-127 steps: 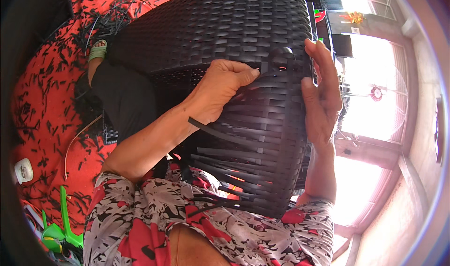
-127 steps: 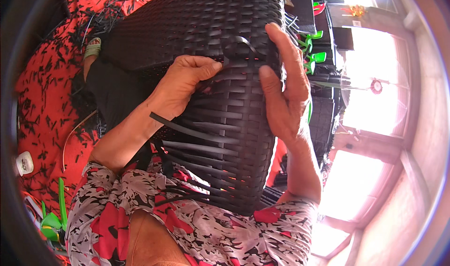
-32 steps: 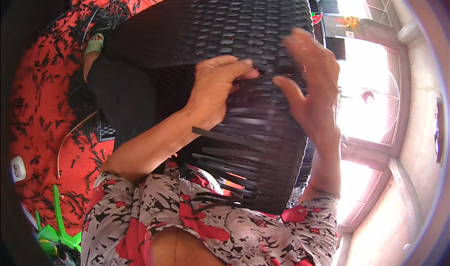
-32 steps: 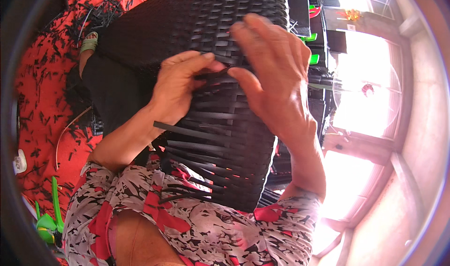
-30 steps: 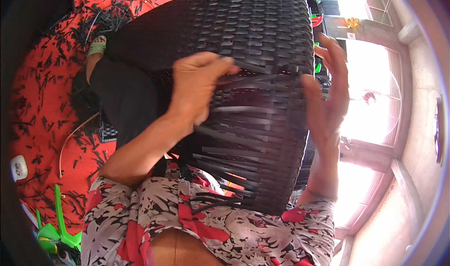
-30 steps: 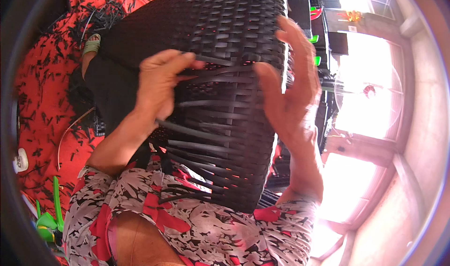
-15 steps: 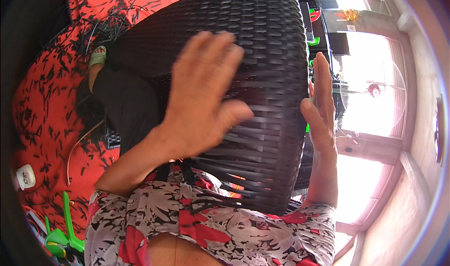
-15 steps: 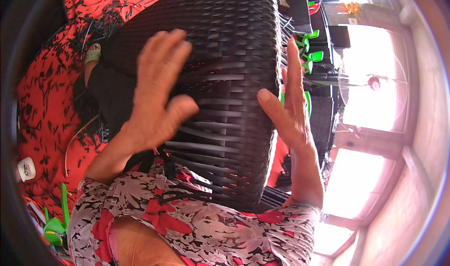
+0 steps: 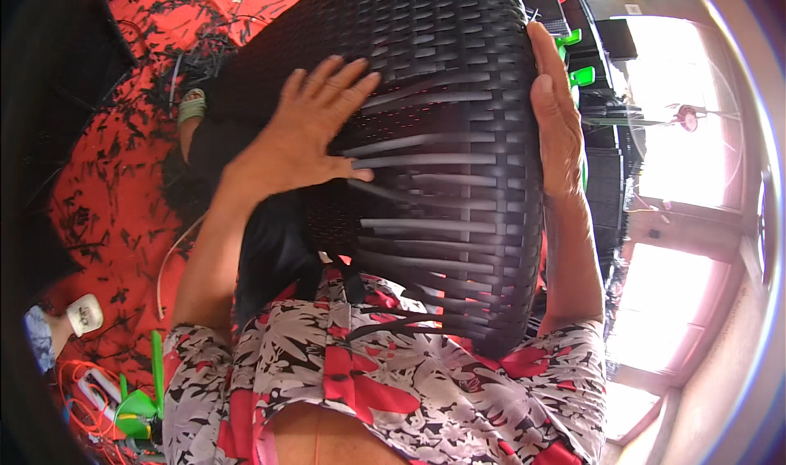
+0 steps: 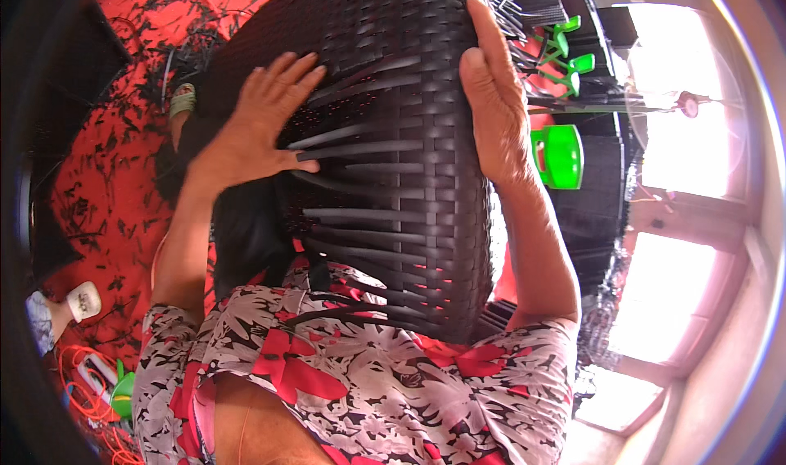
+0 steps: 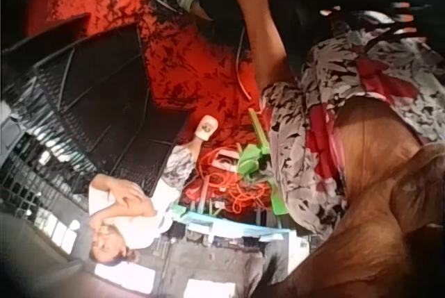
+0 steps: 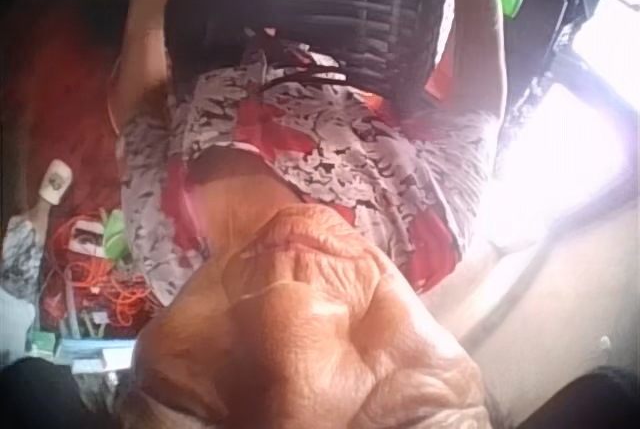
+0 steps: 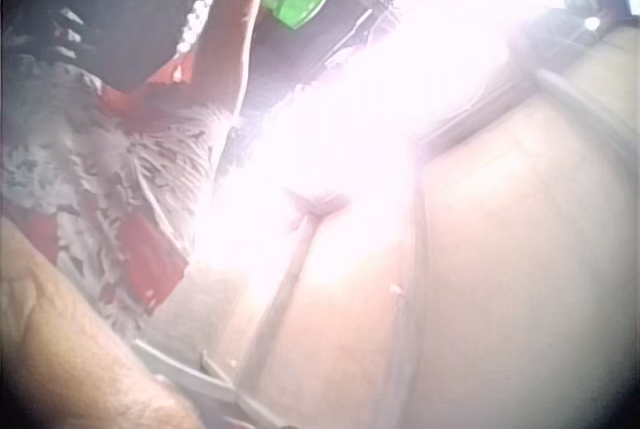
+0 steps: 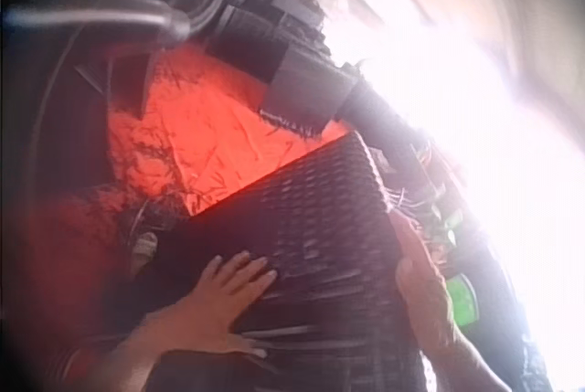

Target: The person weaves black plastic strips into the frame of a wicker piece of furniture by hand, securing the ends and smoothing the rows.

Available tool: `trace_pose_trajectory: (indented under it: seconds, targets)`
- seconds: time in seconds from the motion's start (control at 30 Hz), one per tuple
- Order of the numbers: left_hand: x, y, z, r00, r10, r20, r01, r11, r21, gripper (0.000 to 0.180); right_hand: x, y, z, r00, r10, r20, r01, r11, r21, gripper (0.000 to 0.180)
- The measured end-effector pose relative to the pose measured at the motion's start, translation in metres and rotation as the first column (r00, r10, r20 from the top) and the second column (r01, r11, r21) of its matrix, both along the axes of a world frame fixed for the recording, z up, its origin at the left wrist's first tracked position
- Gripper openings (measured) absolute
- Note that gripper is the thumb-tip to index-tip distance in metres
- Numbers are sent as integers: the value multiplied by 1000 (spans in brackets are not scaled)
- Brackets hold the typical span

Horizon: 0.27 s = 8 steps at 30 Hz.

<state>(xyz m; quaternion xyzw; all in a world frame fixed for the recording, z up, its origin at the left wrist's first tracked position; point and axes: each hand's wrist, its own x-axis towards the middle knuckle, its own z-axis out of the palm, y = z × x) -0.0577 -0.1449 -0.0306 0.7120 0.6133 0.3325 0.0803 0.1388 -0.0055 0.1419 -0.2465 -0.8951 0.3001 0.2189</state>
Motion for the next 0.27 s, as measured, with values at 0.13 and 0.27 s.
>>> trace_pose_trajectory:
  seconds: [0.13,0.27]
  targets:
    - [-60,-54,33,965,61,256,-70,997,28,78,15,6,1,900,-107,-422,-82,910,-407,58]
    - [-2,-47,92,844,23,535,-319,825,467,64,52,-3,-12,843,-173,-509,-103,878,-468,66]
